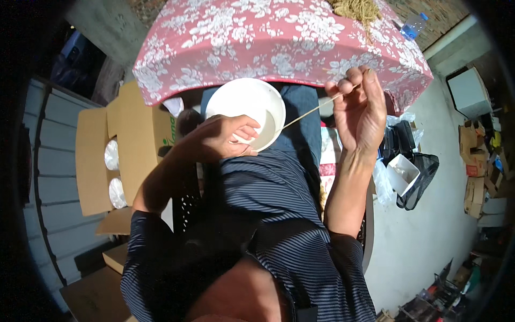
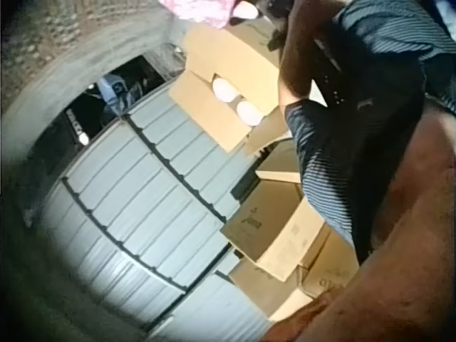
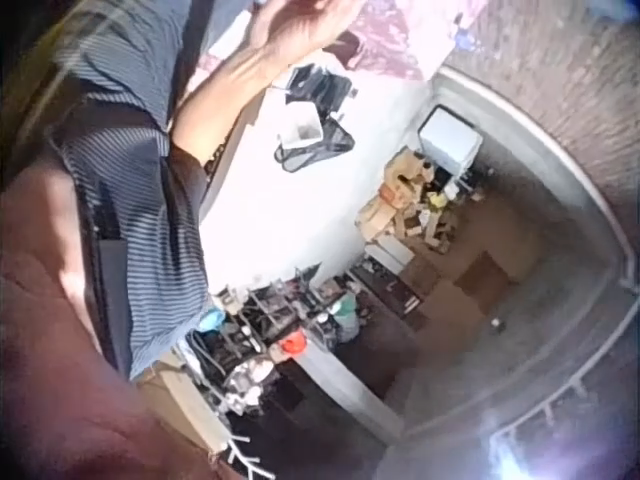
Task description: The person is packing dried noodles into paper bowls and securing them with string in a workshop setting.
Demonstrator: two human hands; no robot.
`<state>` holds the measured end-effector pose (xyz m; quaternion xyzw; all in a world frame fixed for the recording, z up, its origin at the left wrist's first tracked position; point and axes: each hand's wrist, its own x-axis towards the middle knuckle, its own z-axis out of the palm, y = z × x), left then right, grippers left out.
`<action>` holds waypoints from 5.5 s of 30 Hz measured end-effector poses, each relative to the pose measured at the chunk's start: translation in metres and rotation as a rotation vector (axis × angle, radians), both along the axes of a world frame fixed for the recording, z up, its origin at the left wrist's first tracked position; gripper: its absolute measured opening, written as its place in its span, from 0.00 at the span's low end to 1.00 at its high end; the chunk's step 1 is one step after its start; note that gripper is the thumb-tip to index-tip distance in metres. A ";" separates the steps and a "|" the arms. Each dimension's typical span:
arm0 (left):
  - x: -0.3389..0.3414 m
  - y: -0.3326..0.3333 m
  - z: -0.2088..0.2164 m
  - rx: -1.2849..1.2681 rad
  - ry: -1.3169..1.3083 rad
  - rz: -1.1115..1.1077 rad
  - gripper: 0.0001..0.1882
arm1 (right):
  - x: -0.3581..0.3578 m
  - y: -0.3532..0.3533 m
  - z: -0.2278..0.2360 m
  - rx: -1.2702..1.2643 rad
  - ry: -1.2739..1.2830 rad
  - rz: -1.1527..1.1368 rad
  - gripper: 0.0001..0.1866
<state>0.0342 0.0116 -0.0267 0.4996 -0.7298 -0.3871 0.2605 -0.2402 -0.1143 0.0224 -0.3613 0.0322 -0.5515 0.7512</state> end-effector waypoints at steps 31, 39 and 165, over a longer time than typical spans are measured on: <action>-0.044 0.022 -0.047 -0.101 0.560 0.274 0.27 | 0.056 0.046 -0.075 0.211 0.624 0.083 0.14; -0.019 0.027 -0.046 -0.260 0.139 0.508 0.12 | 0.067 0.060 -0.067 0.084 0.703 0.049 0.07; -0.014 0.021 -0.012 -0.007 0.384 0.392 0.19 | 0.078 0.075 -0.066 -0.868 0.994 -0.677 0.08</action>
